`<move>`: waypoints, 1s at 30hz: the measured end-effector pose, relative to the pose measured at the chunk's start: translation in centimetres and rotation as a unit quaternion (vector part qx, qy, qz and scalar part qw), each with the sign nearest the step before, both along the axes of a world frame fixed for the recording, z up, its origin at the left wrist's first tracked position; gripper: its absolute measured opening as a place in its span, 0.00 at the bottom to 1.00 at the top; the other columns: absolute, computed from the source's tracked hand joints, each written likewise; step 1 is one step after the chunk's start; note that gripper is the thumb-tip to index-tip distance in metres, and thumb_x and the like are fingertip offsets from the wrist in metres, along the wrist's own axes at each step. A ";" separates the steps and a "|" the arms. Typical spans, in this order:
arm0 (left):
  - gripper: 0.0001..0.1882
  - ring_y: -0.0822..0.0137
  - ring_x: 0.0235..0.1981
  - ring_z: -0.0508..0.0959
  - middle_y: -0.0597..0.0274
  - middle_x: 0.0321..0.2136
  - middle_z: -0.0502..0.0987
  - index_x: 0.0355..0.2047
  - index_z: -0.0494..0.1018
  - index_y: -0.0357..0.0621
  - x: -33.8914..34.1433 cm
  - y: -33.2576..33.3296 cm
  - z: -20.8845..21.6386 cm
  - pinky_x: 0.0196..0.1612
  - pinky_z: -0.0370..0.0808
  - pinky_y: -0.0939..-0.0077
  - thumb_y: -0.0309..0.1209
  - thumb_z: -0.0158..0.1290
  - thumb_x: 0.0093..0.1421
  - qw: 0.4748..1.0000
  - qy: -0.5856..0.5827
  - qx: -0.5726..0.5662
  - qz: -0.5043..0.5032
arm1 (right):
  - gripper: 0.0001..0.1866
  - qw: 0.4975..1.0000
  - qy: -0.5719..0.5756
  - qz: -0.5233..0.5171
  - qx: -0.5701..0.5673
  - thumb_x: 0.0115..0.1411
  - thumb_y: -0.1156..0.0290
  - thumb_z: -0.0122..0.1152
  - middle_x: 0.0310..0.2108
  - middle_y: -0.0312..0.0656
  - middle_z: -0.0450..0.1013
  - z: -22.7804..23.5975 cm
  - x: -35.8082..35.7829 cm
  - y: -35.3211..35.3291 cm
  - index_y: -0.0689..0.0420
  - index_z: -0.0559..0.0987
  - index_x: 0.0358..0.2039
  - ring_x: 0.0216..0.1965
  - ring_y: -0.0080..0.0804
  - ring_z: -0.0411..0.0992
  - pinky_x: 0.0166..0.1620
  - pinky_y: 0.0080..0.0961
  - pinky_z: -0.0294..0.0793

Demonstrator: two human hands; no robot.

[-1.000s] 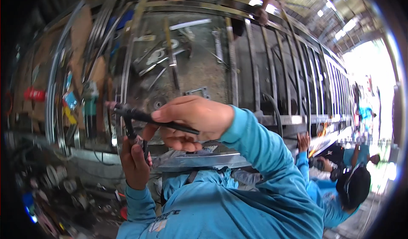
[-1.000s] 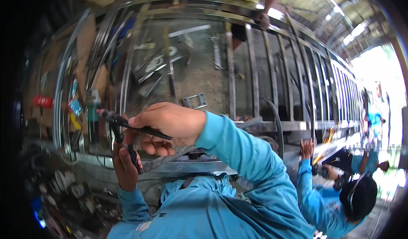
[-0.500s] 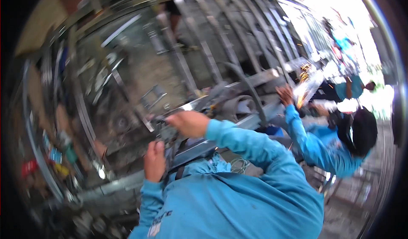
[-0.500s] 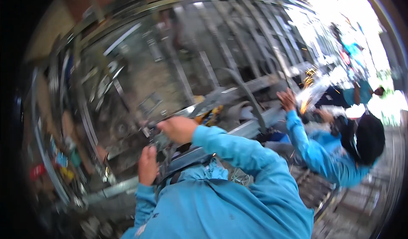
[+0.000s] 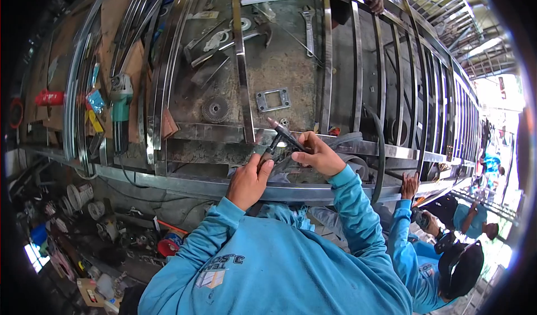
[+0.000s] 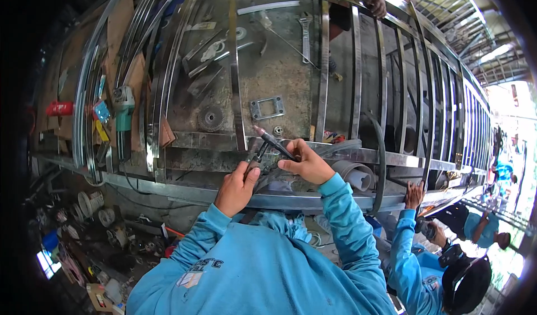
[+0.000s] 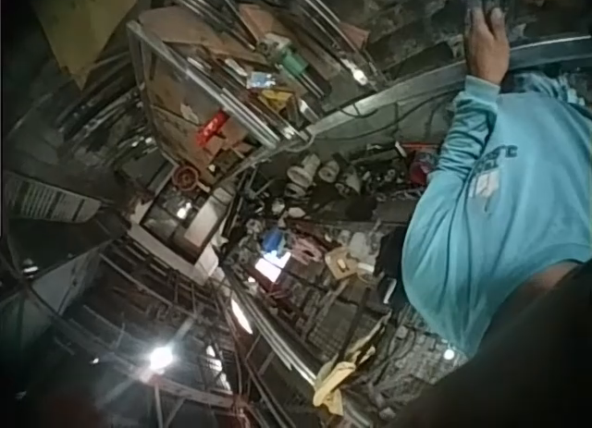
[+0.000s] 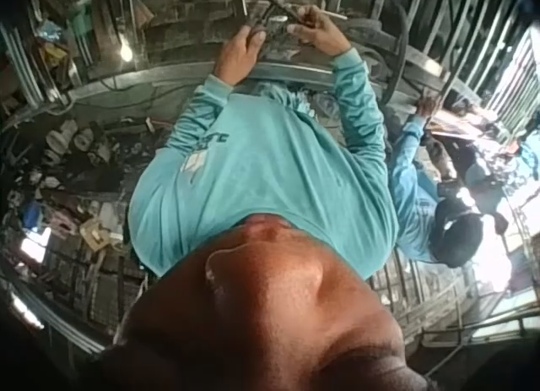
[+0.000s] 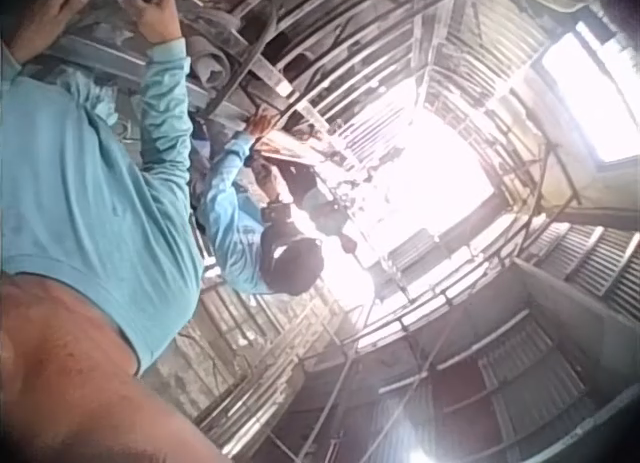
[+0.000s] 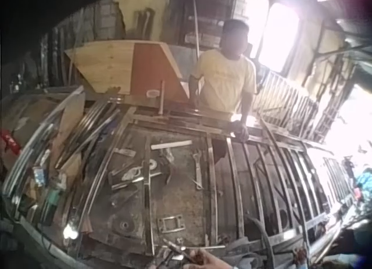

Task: The person joins stainless steel gate bars and metal brackets to form a gate frame using a TIG welder.

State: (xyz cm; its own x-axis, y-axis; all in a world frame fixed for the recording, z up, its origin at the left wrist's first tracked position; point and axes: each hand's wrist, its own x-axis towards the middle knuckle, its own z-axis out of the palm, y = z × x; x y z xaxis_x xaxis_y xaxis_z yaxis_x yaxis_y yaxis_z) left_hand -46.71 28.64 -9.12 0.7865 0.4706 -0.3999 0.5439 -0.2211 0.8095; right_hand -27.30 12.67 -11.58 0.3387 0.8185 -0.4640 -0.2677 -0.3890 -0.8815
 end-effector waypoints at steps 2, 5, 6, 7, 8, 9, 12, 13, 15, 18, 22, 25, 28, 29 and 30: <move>0.19 0.30 0.37 0.79 0.38 0.33 0.81 0.45 0.70 0.44 -0.4 0.2 0.0 0.37 0.73 0.39 0.48 0.49 0.72 1.000 -0.001 0.006 0.009 | 0.21 0.989 0.104 -0.065 -0.084 0.74 0.53 0.54 0.33 0.32 0.71 1.8 0.1 0.8 0.57 0.73 0.55 0.33 0.21 0.71 0.39 0.20 0.72; 0.19 0.32 0.36 0.80 0.39 0.32 0.82 0.44 0.70 0.45 -0.6 0.3 0.6 0.36 0.73 0.39 0.49 0.49 0.72 1.000 0.022 0.022 -0.002 | 0.22 0.977 0.201 -0.015 -0.070 0.74 0.53 0.56 0.34 0.32 0.71 -1.8 1.5 -0.5 0.56 0.72 0.56 0.35 0.22 0.74 0.43 0.21 0.75; 0.19 0.33 0.36 0.80 0.41 0.32 0.82 0.44 0.70 0.45 -0.7 0.3 0.8 0.35 0.74 0.40 0.49 0.49 0.72 0.999 0.014 0.033 0.002 | 0.24 0.978 0.207 0.005 -0.031 0.73 0.52 0.56 0.35 0.32 0.73 -2.3 1.2 -0.5 0.57 0.71 0.58 0.37 0.24 0.76 0.45 0.22 0.76; 0.19 0.34 0.35 0.80 0.42 0.32 0.82 0.44 0.70 0.46 -0.9 0.3 1.0 0.35 0.75 0.41 0.49 0.50 0.72 0.999 0.006 0.044 0.005 | 0.24 0.993 0.113 0.028 -0.020 0.75 0.52 0.53 0.36 0.34 0.74 -2.4 0.8 -1.0 0.58 0.70 0.59 0.39 0.26 0.77 0.46 0.25 0.78; 0.19 0.34 0.35 0.80 0.42 0.32 0.82 0.44 0.70 0.46 -1.1 0.3 1.0 0.35 0.75 0.41 0.49 0.50 0.72 0.999 0.010 0.042 0.014 | 0.24 0.992 0.117 0.036 -0.023 0.75 0.52 0.53 0.36 0.34 0.74 -1.2 0.2 -0.1 0.58 0.70 0.59 0.39 0.26 0.77 0.46 0.25 0.78; 0.19 0.33 0.36 0.80 0.41 0.33 0.82 0.44 0.70 0.45 -1.3 0.4 1.1 0.35 0.75 0.42 0.48 0.51 0.71 0.999 0.004 0.049 0.011 | 0.22 0.986 0.168 -0.015 -0.003 0.75 0.54 0.52 0.36 0.35 0.74 0.2 -0.4 0.6 0.59 0.70 0.57 0.40 0.28 0.78 0.47 0.26 0.78; 0.18 0.33 0.37 0.80 0.41 0.34 0.81 0.44 0.71 0.44 -1.3 0.6 1.4 0.36 0.75 0.43 0.48 0.53 0.70 0.999 -0.007 0.050 0.003 | 0.24 0.964 0.259 -0.059 0.023 0.72 0.53 0.57 0.37 0.39 0.75 -0.5 0.2 -0.1 0.61 0.72 0.54 0.45 0.33 0.79 0.47 0.29 0.80; 0.18 0.33 0.37 0.80 0.41 0.34 0.81 0.43 0.72 0.44 -1.2 0.7 1.4 0.35 0.75 0.43 0.47 0.53 0.70 0.999 -0.014 0.047 -0.003 | 0.25 0.961 0.272 -0.048 0.002 0.71 0.52 0.57 0.39 0.40 0.75 -2.6 0.8 -1.3 0.62 0.71 0.54 0.45 0.33 0.79 0.47 0.29 0.80; 0.18 0.33 0.37 0.79 0.41 0.34 0.81 0.43 0.72 0.44 -1.2 0.9 1.2 0.35 0.75 0.44 0.48 0.53 0.70 0.999 -0.009 0.038 -0.001 | 0.26 0.978 0.203 0.007 0.043 0.71 0.53 0.58 0.43 0.41 0.76 -2.6 0.7 -0.6 0.64 0.72 0.55 0.43 0.34 0.80 0.47 0.30 0.79; 0.18 0.33 0.36 0.79 0.41 0.33 0.81 0.43 0.72 0.44 -1.4 1.3 0.7 0.35 0.74 0.44 0.48 0.53 0.70 1.000 -0.009 0.025 0.005 | 0.24 0.985 0.167 -0.032 0.020 0.71 0.53 0.59 0.39 0.41 0.76 -0.1 0.0 0.9 0.64 0.74 0.51 0.40 0.33 0.79 0.45 0.28 0.78; 0.19 0.32 0.36 0.78 0.39 0.31 0.80 0.41 0.72 0.43 -1.9 1.6 0.0 0.35 0.73 0.44 0.48 0.52 0.71 0.999 -0.038 0.024 0.021 | 0.25 0.971 0.213 0.001 -0.108 0.70 0.55 0.61 0.32 0.36 0.75 -0.2 1.2 1.2 0.62 0.69 0.55 0.37 0.30 0.79 0.42 0.28 0.77; 0.20 0.31 0.37 0.78 0.38 0.31 0.79 0.41 0.72 0.42 -2.4 1.8 0.0 0.35 0.73 0.44 0.49 0.52 0.71 0.999 -0.029 0.019 0.021 | 0.17 0.986 0.167 -0.006 -0.030 0.74 0.54 0.55 0.31 0.35 0.73 -0.8 -0.5 1.8 0.57 0.76 0.46 0.32 0.27 0.78 0.34 0.20 0.75; 0.20 0.31 0.38 0.78 0.38 0.31 0.79 0.41 0.72 0.42 -3.1 1.9 -0.4 0.36 0.73 0.43 0.49 0.52 0.71 0.999 -0.029 0.007 0.032 | 0.17 0.970 0.228 -0.027 -0.074 0.75 0.55 0.53 0.31 0.34 0.71 1.0 -0.5 3.9 0.57 0.77 0.44 0.30 0.24 0.77 0.30 0.18 0.73; 0.20 0.31 0.38 0.78 0.38 0.31 0.79 0.41 0.72 0.42 -3.1 2.2 -0.5 0.36 0.73 0.43 0.49 0.51 0.71 0.999 -0.025 -0.002 0.044 | 0.17 0.948 0.295 -0.037 -0.115 0.75 0.55 0.54 0.30 0.33 0.71 1.4 -0.3 4.3 0.57 0.77 0.45 0.28 0.24 0.76 0.28 0.18 0.71; 0.20 0.31 0.38 0.78 0.38 0.31 0.79 0.41 0.72 0.42 -3.0 2.5 -0.6 0.36 0.73 0.43 0.49 0.51 0.71 0.999 -0.030 0.004 0.045 | 0.17 0.950 0.290 -0.036 -0.109 0.75 0.55 0.54 0.30 0.33 0.71 1.0 0.0 4.4 0.57 0.77 0.45 0.28 0.24 0.76 0.28 0.18 0.71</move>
